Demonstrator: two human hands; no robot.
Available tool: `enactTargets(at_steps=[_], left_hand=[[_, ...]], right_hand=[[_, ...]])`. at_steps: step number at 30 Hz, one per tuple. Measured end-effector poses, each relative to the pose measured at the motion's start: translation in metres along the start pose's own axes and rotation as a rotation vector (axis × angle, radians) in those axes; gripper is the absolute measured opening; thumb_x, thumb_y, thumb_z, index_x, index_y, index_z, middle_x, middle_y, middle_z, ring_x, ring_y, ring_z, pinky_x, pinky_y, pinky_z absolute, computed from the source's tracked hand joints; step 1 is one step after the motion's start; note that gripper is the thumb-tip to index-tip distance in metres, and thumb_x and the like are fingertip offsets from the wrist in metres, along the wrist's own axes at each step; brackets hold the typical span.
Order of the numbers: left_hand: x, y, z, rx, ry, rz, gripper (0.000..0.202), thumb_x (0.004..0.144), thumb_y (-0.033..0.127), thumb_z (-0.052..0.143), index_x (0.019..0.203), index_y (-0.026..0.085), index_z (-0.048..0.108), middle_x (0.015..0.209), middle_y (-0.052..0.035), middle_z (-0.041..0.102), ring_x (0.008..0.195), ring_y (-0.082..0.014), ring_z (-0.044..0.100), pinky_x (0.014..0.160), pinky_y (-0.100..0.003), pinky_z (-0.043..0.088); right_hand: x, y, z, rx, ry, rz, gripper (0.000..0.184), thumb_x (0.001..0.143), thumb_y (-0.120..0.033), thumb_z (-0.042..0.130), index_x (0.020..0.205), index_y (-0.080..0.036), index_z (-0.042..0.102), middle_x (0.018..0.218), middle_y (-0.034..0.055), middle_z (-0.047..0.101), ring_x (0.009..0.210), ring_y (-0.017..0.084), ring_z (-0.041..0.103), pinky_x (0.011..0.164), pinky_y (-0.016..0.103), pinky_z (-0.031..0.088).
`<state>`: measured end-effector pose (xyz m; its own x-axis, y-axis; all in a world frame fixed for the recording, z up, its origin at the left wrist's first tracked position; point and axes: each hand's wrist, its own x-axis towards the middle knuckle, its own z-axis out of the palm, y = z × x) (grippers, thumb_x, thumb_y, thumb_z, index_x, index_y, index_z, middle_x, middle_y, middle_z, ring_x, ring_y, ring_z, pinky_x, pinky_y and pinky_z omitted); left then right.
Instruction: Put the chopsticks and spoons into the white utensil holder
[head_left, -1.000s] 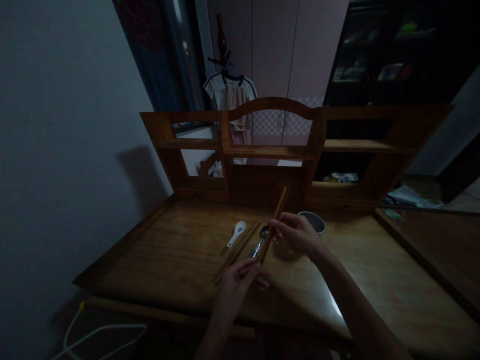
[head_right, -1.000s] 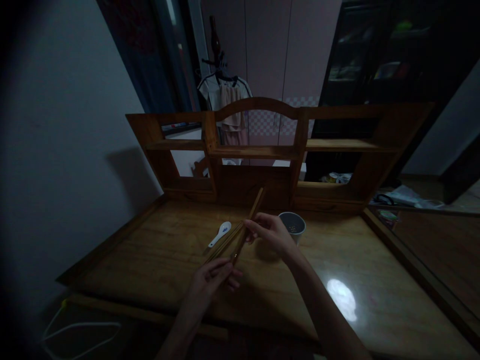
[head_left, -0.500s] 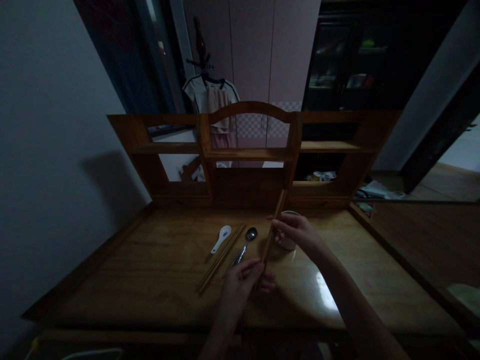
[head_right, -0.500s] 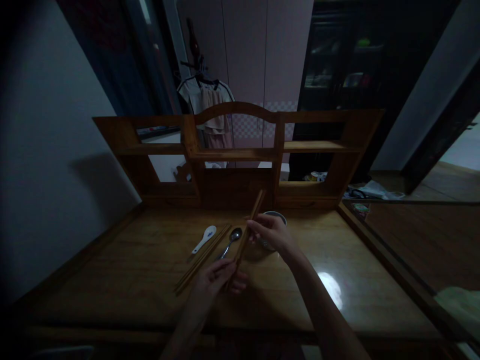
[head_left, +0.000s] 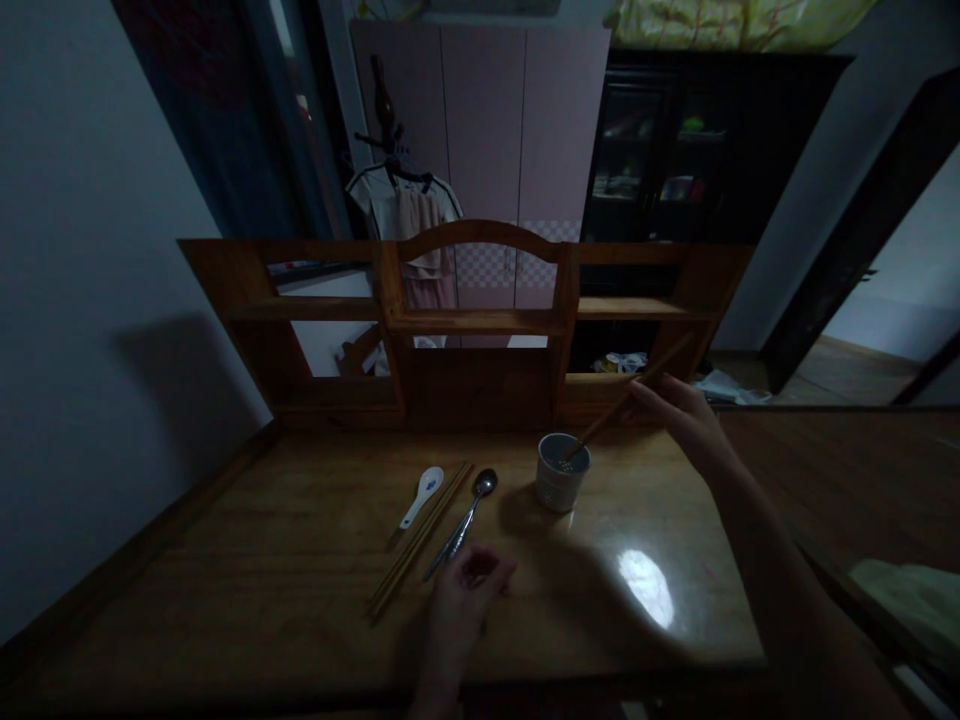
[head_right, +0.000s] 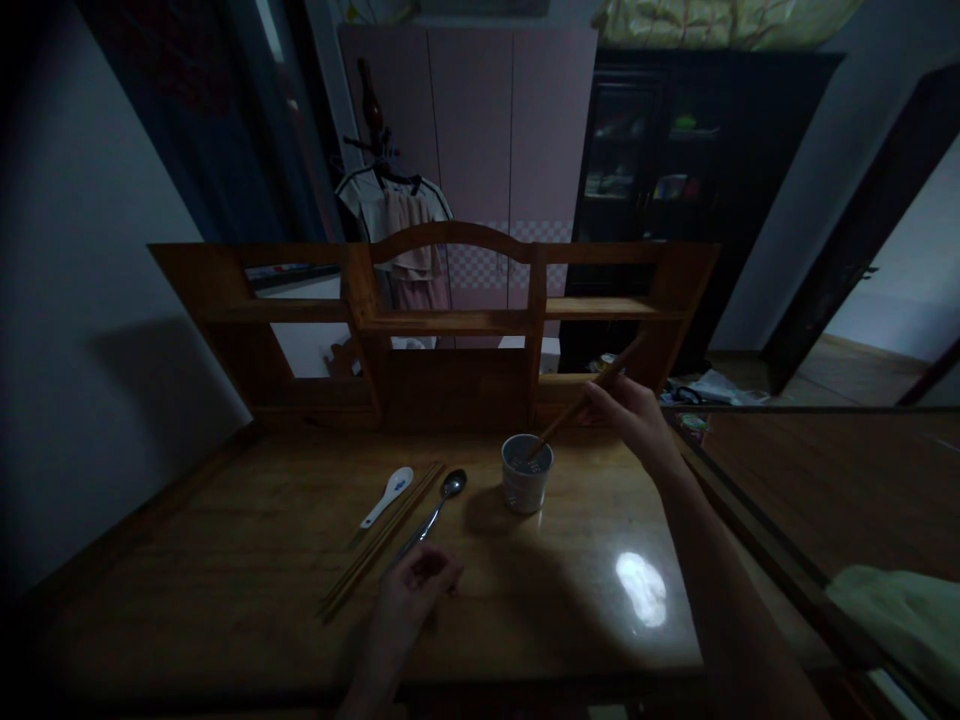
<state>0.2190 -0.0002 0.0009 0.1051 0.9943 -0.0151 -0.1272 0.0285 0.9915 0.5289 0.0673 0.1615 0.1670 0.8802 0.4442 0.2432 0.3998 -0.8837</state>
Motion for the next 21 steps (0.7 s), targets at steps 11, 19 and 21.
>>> enactTargets(at_steps=[11, 19, 21], left_hand=[[-0.014, -0.015, -0.007, 0.064, 0.009, -0.052, 0.035, 0.076, 0.049, 0.069, 0.079, 0.014, 0.064, 0.068, -0.0043, 0.064, 0.064, -0.0150, 0.059, 0.051, -0.019, 0.040], [-0.010, -0.022, -0.003, 0.026, -0.006, -0.058, 0.041, 0.073, 0.055, 0.068, 0.077, 0.015, 0.059, 0.067, -0.0038, 0.063, 0.060, -0.0150, 0.059, 0.048, -0.020, 0.040], [-0.011, -0.022, -0.002, 0.023, -0.002, -0.073, 0.044, 0.070, 0.058, 0.069, 0.075, 0.015, 0.059, 0.065, -0.0031, 0.062, 0.060, -0.0155, 0.059, 0.048, -0.020, 0.040]], right_hand=[[0.011, 0.037, 0.026, -0.256, -0.279, 0.004, 0.038, 0.080, -0.051, 0.066, 0.089, -0.014, 0.069, 0.078, 0.0073, 0.069, 0.069, 0.024, 0.066, 0.062, 0.033, 0.052], [0.018, 0.058, 0.033, -0.448, -0.385, 0.056, 0.040, 0.075, -0.052, 0.068, 0.068, -0.013, 0.068, 0.062, 0.0018, 0.063, 0.060, 0.017, 0.057, 0.052, 0.023, 0.038], [0.020, 0.060, 0.033, -0.446, -0.372, 0.066, 0.040, 0.072, -0.053, 0.071, 0.068, -0.013, 0.068, 0.061, 0.0004, 0.060, 0.058, 0.015, 0.054, 0.051, 0.023, 0.036]])
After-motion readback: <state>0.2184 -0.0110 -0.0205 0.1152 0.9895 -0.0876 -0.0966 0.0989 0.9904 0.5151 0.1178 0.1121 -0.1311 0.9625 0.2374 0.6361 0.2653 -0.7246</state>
